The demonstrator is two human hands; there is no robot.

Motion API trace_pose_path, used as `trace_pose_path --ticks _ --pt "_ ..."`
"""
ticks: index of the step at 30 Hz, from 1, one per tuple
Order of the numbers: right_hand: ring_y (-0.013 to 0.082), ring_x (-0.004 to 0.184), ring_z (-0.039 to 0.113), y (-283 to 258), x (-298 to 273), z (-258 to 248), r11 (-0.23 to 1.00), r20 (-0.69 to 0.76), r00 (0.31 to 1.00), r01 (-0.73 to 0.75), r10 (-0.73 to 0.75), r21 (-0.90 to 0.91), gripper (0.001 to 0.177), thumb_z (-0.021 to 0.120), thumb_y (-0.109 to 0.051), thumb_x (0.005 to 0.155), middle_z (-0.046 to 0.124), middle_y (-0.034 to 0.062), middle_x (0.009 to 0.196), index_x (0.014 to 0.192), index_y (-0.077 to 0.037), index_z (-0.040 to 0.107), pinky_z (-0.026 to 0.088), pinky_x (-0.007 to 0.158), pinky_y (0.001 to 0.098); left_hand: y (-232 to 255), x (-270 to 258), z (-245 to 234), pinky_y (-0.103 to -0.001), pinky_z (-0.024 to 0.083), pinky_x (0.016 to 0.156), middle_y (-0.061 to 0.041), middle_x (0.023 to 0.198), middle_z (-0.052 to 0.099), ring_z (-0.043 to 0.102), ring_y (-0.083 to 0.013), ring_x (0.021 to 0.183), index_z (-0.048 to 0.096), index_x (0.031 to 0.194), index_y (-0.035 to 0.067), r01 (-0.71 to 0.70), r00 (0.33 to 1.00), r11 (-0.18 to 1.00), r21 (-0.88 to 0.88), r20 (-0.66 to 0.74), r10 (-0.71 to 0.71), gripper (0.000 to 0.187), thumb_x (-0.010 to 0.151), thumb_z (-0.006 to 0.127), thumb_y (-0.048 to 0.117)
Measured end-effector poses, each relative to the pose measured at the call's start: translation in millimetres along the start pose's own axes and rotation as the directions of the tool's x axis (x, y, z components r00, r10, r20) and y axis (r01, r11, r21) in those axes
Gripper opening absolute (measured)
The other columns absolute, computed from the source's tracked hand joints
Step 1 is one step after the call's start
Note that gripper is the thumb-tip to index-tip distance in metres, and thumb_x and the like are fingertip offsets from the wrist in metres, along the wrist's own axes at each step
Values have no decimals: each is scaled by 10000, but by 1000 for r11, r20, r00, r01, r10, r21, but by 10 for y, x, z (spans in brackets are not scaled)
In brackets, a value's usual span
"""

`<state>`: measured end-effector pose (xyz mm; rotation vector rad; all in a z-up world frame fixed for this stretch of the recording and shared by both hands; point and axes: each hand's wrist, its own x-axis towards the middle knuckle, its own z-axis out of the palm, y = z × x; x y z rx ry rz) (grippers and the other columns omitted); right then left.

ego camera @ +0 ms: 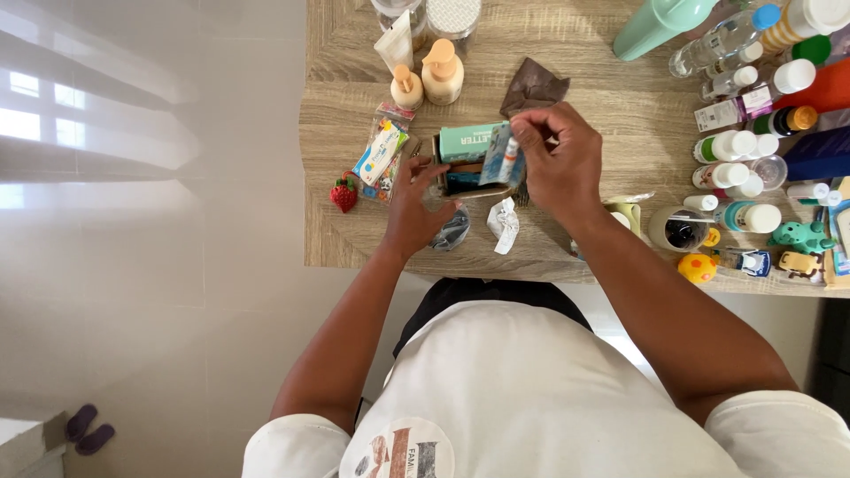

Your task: The person organizes various small items on a cluttered table, including a strawberry toy, a small box, and a cloth. They move items around, open a box, and wipe the table surface with a cloth.

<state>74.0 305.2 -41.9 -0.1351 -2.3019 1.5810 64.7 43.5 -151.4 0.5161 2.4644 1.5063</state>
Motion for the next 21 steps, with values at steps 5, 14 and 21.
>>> trace_pose_path --ticks 5,14,21 --pt "252 814 700 -42 -77 7 973 122 978 185 -169 -138 161 764 -69 1223 676 198 966 1177 75 818 565 571 316 54 125 -9 -790 589 1191 -238 1679 355 493 -556 1555 764 1449 92 10 994 994 106 106 -22 475 1022 925 224" --pt "185 777 760 508 -291 281 562 366 819 571 -442 -599 75 763 -131 1115 725 -9 997 1092 -173 822 603 596 309 -158 54 110 -730 620 1195 -226 1723 254 490 -537 1561 779 1283 73 27 992 998 56 119 -34 229 1088 851 169" --pt "151 670 705 912 -406 704 467 472 814 580 -338 -667 113 762 -149 1137 714 27 1008 1226 -172 827 597 577 321 -272 23 162 -664 568 1290 -242 1724 241 502 -519 1550 777 1267 44 1 993 997 78 114 -10 239 1087 851 183"
